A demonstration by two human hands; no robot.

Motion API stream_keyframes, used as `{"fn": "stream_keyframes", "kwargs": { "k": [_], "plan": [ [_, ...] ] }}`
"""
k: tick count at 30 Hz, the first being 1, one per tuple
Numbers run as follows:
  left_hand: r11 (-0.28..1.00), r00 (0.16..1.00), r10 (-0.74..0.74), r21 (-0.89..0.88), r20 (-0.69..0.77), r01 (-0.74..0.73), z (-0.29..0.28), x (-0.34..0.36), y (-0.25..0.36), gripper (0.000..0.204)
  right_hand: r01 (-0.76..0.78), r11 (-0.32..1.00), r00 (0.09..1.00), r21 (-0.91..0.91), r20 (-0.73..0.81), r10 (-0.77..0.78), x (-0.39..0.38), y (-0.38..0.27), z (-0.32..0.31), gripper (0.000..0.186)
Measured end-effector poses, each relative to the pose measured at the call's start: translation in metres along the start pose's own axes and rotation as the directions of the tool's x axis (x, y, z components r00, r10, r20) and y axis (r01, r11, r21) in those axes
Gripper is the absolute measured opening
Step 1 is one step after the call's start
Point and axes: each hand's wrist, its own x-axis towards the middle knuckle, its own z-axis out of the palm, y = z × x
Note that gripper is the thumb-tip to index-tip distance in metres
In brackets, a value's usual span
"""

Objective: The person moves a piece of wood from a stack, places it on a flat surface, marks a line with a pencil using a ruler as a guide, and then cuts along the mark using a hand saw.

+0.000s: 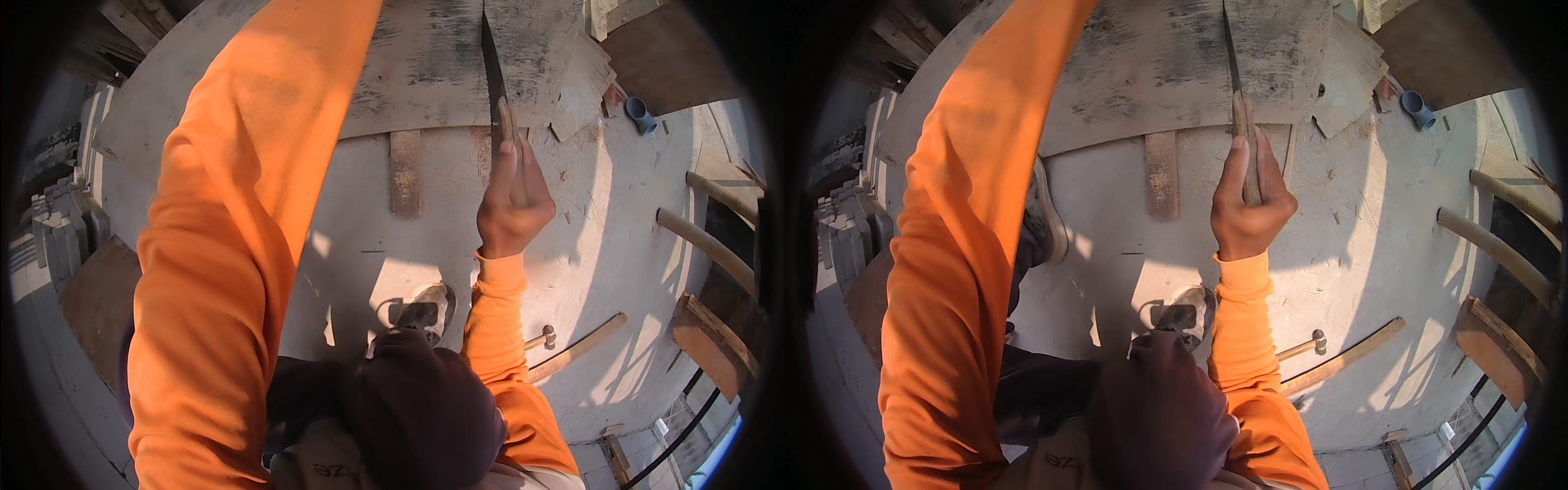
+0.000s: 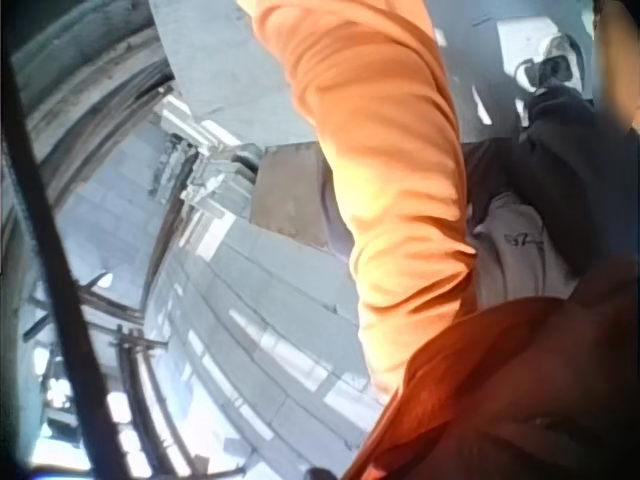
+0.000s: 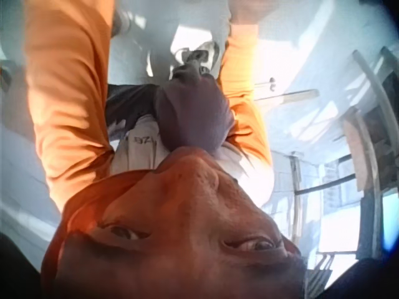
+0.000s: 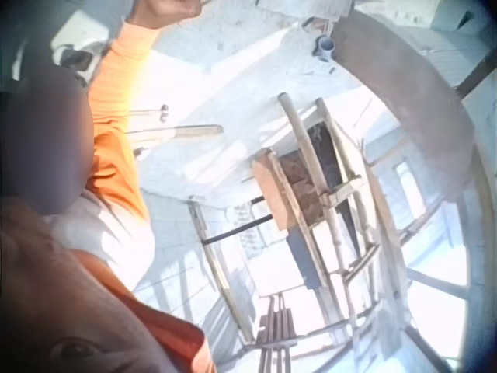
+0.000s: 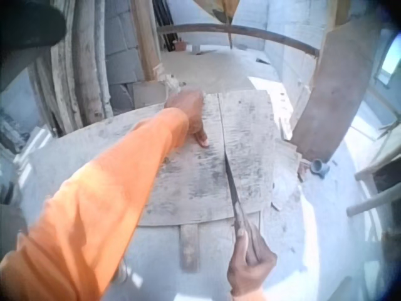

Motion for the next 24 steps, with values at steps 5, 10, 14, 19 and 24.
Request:
{"fn": "stream_keyframes", "kwargs": {
  "k": [5, 10, 14, 19, 24],
  "plan": [
    [0.991, 0.990, -0.056, -0.116, 0.133, 0.071, -0.008, -0.008, 0.005, 0.080, -0.150, 0.962, 0.984, -0.229, 0.060, 0.168, -0.138, -0.005, -0.103, 0.030],
    [0.998, 0.995, -0.040, -0.053, 0.093, 0.045, -0.012, -0.006, 0.013, 0.079, -0.023, 1.000, 0.999, 0.012, -0.024, 0.024, 0.000, 0.005, -0.003, 0.025],
    [0.995, 0.996, -0.029, -0.088, 0.082, 0.036, -0.012, -0.013, 0.018, 0.076, 0.013, 1.000, 1.000, 0.020, 0.028, -0.013, 0.045, -0.008, 0.020, 0.025],
    [0.990, 0.994, -0.084, -0.106, 0.068, 0.091, 0.000, -0.003, -0.003, 0.073, -0.152, 0.973, 0.981, -0.176, 0.091, 0.170, -0.117, -0.008, -0.086, 0.033],
    [0.989, 0.988, -0.125, -0.071, 0.088, 0.131, 0.000, -0.006, 0.000, 0.061, -0.073, 0.986, 0.992, -0.150, 0.086, 0.087, -0.087, 0.002, -0.055, 0.030]
  ]
}}
